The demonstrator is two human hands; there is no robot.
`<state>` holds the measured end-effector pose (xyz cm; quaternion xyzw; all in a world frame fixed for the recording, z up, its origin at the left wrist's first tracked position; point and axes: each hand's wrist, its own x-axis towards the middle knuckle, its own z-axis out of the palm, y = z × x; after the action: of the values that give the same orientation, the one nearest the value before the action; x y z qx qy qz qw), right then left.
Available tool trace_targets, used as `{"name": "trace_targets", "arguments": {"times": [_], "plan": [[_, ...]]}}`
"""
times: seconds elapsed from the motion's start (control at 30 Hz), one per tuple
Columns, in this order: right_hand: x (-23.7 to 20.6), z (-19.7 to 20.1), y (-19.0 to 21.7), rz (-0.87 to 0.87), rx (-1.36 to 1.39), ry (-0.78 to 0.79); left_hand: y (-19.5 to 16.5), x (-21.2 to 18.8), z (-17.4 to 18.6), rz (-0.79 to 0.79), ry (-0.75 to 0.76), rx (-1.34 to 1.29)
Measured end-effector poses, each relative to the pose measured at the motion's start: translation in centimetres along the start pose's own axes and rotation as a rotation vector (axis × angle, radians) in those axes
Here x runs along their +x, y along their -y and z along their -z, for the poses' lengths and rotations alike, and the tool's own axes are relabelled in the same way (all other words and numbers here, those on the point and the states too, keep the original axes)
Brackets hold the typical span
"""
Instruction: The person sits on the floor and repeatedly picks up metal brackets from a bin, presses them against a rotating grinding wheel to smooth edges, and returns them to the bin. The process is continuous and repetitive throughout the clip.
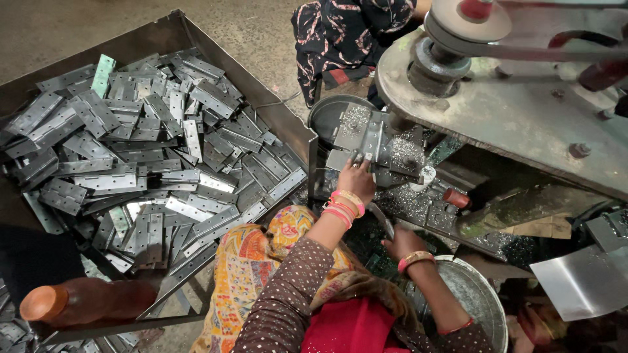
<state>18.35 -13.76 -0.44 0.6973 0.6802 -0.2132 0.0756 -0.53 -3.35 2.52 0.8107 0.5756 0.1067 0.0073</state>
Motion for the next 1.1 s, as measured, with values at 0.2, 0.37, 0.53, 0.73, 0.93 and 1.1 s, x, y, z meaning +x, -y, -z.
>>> {"name": "trace_targets", "arguments": {"times": [0.2, 0.37, 0.53, 0.73, 0.93, 1.1], "plan": [[2.2, 3.2, 0.5, 0.009, -0.122, 0.092, -0.2, -0.9, 0.2, -0.020, 0.034, 0.044], [2.8, 5.0, 1.3, 0.010, -0.188, 0.082, -0.1, -0.7, -0.2, 0.002, 0.016, -0.001], [1.4, 3.4, 0.9, 0.008, -0.123, -0.006, 0.2, 0.9, -0.4, -0.007, -0.002, 0.040], [1.3, -0.8, -1.2, 0.070, -0.032, -0.065, 0.1, 1.0, 0.6, -0.010, 0.062, 0.057], [0.4, -8.3, -2.4, -0.046, 0.063, -0.110, 0.2, 0.5, 1.4, -0.021, 0.028, 0.016], [1.8, -10.2, -3.7, -0.012, 0.042, -0.143, 0.3, 0.6, 1.4, -0.038, -0.004, 0.017]]}}
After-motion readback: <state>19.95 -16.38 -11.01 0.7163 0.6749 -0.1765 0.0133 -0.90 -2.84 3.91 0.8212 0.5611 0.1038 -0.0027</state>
